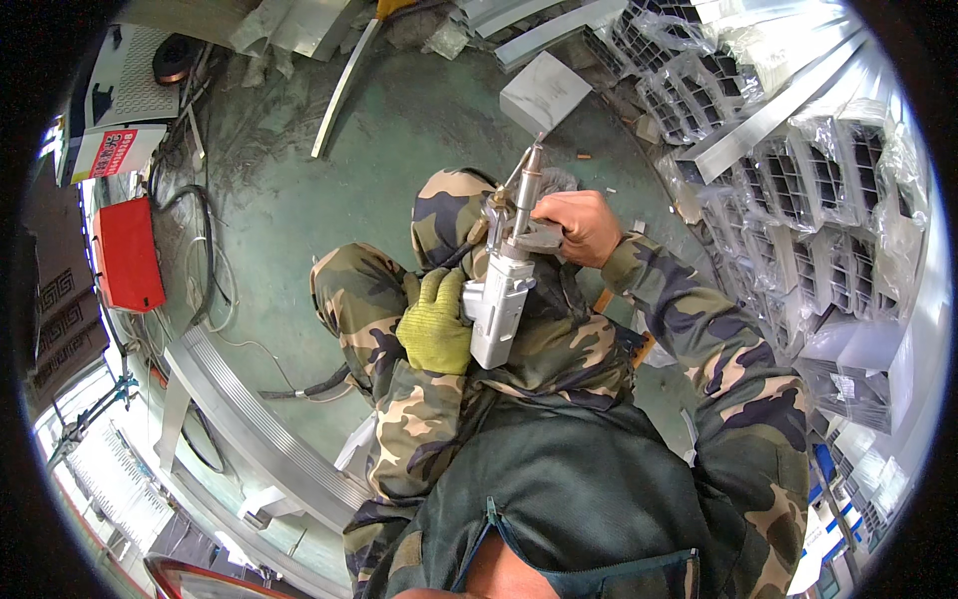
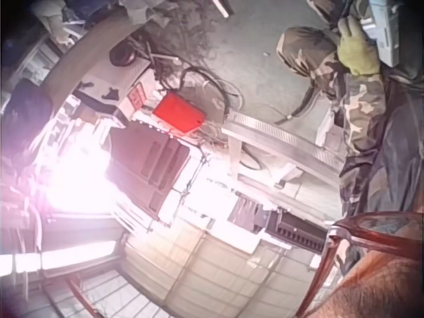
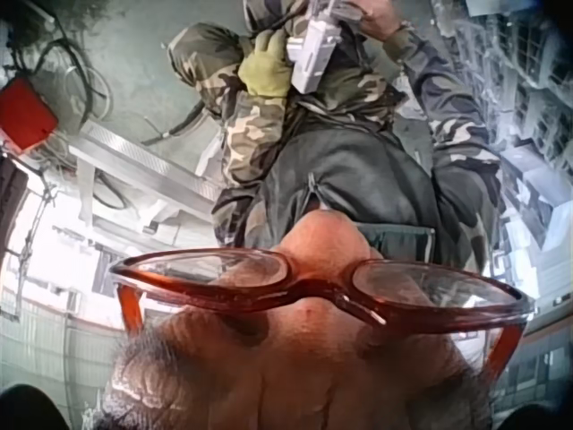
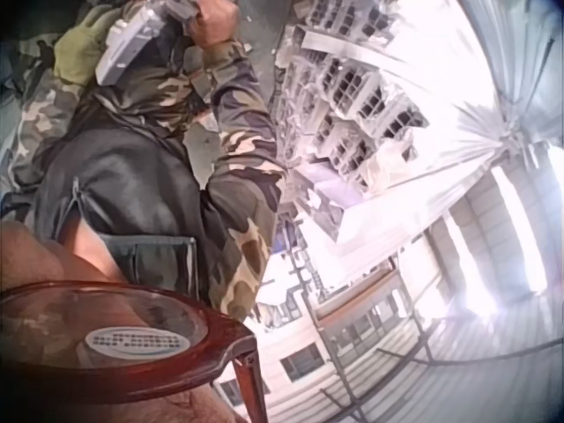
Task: The person sits on the floor and uses a handheld laser welding tool to join aluminum profiles into a rectangular frame. They adjust the tool, align the metal pieces, and weld the corners while wearing gloves.
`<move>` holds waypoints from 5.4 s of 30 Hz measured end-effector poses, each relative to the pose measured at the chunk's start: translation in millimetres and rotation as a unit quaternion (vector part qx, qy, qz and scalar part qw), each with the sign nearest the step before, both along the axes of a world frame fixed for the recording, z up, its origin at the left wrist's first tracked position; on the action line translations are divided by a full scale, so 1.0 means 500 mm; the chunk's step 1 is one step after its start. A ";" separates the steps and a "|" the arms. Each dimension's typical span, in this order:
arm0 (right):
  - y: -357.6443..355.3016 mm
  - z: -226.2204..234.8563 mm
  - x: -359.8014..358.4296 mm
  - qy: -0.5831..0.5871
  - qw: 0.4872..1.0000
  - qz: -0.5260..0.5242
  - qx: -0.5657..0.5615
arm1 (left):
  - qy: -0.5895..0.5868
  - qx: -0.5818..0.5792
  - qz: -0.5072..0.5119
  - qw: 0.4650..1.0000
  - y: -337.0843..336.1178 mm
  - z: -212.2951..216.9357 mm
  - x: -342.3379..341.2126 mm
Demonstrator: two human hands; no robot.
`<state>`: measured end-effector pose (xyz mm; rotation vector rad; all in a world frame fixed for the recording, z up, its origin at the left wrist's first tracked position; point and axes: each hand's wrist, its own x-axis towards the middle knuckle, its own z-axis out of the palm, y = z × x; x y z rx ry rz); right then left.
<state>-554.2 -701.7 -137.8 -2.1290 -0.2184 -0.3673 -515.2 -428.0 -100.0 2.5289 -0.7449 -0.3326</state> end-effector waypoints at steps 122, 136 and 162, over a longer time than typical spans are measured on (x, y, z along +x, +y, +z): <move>0.166 0.200 -0.024 0.269 0.835 -0.219 0.426 | -0.007 -0.046 0.006 0.999 0.013 0.000 0.004; 0.143 0.181 -0.029 0.257 0.857 -0.197 0.401 | 0.050 -0.057 0.039 0.996 0.011 0.029 0.004; -0.073 -0.229 0.175 0.325 0.782 -0.377 0.375 | 0.173 0.114 -0.056 0.977 -0.260 -0.162 0.398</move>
